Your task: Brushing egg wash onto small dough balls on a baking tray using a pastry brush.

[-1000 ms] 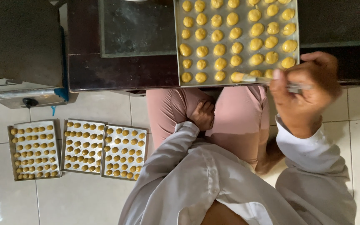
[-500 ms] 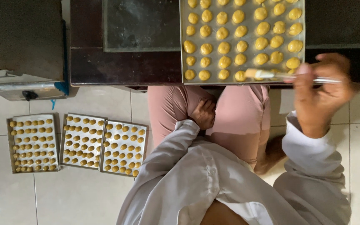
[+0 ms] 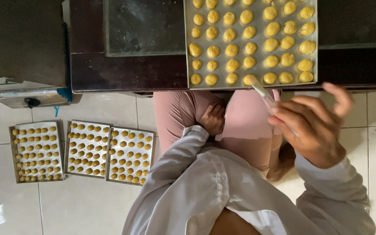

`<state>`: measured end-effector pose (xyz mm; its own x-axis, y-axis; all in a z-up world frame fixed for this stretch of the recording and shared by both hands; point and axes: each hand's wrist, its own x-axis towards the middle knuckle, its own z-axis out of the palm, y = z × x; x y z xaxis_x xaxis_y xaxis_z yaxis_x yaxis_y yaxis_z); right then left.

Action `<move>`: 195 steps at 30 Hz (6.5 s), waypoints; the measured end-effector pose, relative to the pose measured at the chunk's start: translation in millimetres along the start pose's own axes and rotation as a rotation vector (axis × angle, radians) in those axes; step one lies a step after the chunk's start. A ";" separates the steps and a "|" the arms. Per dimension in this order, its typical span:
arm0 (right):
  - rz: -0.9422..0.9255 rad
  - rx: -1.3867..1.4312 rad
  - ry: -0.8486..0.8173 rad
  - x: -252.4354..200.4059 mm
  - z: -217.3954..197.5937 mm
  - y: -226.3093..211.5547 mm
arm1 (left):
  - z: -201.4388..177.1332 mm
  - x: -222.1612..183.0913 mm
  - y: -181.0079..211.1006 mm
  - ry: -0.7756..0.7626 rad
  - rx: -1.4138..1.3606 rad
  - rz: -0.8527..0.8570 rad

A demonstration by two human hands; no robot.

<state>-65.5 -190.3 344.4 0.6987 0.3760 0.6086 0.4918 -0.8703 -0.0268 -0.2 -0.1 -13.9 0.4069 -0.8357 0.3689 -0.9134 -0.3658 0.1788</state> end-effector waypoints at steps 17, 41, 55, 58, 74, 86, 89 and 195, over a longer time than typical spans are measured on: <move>0.187 0.156 0.165 12.6 -0.2 11.0 | -11.3 6.1 1.7 -0.009 0.011 -0.011; -0.086 0.327 -0.118 253.6 153.2 117.8 | 6.0 0.2 0.1 -0.042 0.058 -0.034; -0.157 0.182 -0.217 257.0 108.6 128.5 | 3.7 2.8 -1.3 0.080 0.011 -0.044; -0.075 0.387 -0.195 261.3 100.0 123.0 | -3.6 2.5 -1.3 0.085 0.039 -0.027; 0.375 0.393 -0.016 202.6 115.0 190.9 | 0.2 1.4 -1.9 -0.059 -0.025 -0.003; 0.513 0.604 0.020 91.0 64.0 214.6 | -23.4 13.8 1.3 -0.028 -0.020 -0.016; 0.539 0.644 0.031 82.1 84.3 226.6 | -18.2 11.7 3.1 -0.037 0.001 -0.032; -0.160 0.042 -0.052 85.5 48.0 136.2 | -20.1 12.4 -0.7 -0.002 -0.024 0.000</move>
<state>86.2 -261.4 354.7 0.6353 0.5253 0.5660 0.6194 -0.7844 0.0327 5.8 -2.0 8.9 0.4070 -0.8364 0.3672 -0.9127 -0.3560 0.2007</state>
